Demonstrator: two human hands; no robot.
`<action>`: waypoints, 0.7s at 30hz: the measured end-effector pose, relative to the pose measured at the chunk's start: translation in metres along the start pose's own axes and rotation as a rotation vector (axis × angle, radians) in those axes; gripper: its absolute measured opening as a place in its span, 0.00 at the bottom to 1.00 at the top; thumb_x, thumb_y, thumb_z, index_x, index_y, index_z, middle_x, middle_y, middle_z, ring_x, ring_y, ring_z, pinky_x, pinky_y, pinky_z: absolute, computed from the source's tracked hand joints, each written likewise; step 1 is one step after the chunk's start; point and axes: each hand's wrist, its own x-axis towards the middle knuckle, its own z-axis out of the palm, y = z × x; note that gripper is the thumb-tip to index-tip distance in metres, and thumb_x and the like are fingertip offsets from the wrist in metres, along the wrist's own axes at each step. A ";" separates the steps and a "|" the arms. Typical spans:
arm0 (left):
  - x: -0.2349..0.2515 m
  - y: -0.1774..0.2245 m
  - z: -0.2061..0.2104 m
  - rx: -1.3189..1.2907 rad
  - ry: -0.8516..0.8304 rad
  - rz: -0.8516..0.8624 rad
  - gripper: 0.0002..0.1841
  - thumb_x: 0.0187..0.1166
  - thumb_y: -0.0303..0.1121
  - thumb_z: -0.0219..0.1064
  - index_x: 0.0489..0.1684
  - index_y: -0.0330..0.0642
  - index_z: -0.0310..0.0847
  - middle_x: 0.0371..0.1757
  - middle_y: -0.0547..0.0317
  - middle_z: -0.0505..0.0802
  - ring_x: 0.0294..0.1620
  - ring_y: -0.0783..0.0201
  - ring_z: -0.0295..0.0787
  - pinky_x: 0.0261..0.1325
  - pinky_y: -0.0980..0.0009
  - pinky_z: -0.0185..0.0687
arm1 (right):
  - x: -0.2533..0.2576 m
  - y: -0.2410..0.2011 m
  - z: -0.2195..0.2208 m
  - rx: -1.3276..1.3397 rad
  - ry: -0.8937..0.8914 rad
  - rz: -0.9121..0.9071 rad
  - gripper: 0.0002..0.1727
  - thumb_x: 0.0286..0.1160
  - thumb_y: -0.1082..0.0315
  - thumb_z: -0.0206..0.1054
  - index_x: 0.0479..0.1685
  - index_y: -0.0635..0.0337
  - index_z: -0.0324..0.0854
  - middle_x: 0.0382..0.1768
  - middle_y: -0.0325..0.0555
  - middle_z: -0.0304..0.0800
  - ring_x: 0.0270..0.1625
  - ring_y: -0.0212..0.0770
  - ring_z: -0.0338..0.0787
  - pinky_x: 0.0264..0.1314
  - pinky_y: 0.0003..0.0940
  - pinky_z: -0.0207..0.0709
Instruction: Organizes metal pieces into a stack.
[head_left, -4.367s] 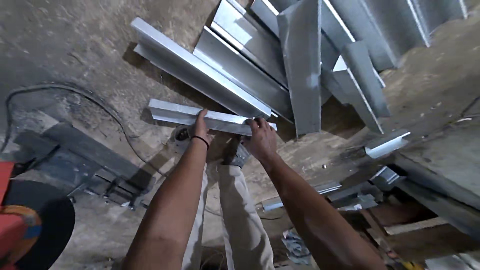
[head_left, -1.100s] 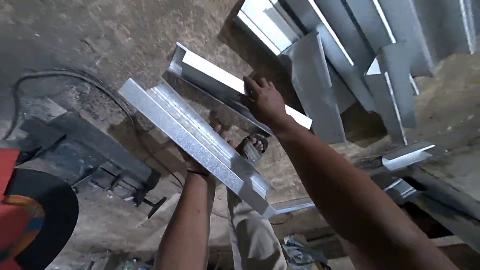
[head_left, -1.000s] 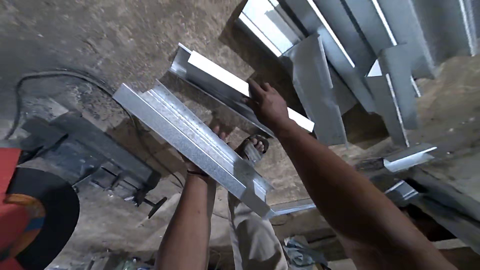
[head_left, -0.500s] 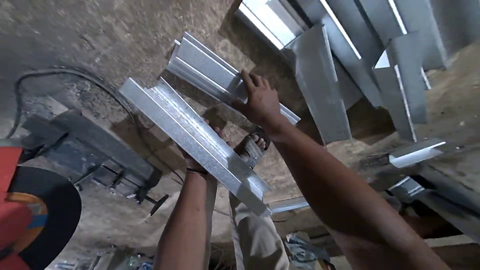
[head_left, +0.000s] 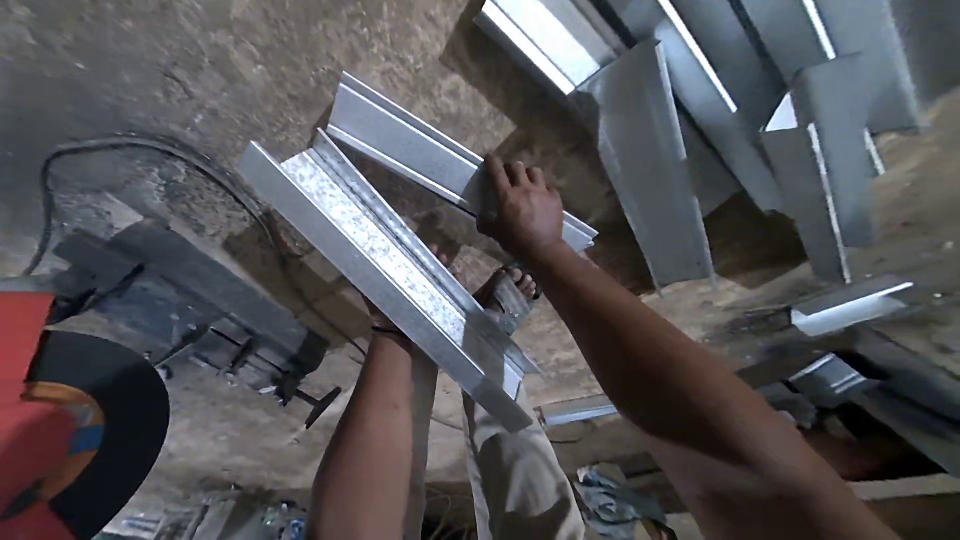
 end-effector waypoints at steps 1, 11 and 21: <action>-0.001 0.002 -0.001 0.003 0.087 0.003 0.59 0.58 0.85 0.51 0.86 0.45 0.67 0.82 0.38 0.78 0.82 0.35 0.72 0.80 0.30 0.65 | 0.002 0.000 0.001 0.001 -0.035 0.004 0.58 0.54 0.54 0.84 0.93 0.40 0.55 0.79 0.53 0.74 0.78 0.65 0.75 0.55 0.68 0.79; 0.031 -0.029 0.161 0.550 0.868 0.213 0.54 0.58 0.90 0.36 0.82 0.67 0.67 0.74 0.59 0.86 0.73 0.54 0.83 0.65 0.44 0.84 | -0.049 0.001 -0.001 0.536 -0.037 -0.072 0.49 0.74 0.32 0.63 0.89 0.57 0.61 0.77 0.61 0.76 0.71 0.59 0.84 0.69 0.61 0.79; 0.036 -0.048 0.168 0.574 0.858 0.070 0.50 0.63 0.87 0.34 0.79 0.69 0.70 0.69 0.64 0.89 0.68 0.60 0.87 0.61 0.52 0.88 | -0.107 0.006 0.012 0.862 -0.208 -0.077 0.41 0.65 0.35 0.76 0.75 0.48 0.74 0.43 0.46 0.91 0.40 0.44 0.91 0.45 0.53 0.87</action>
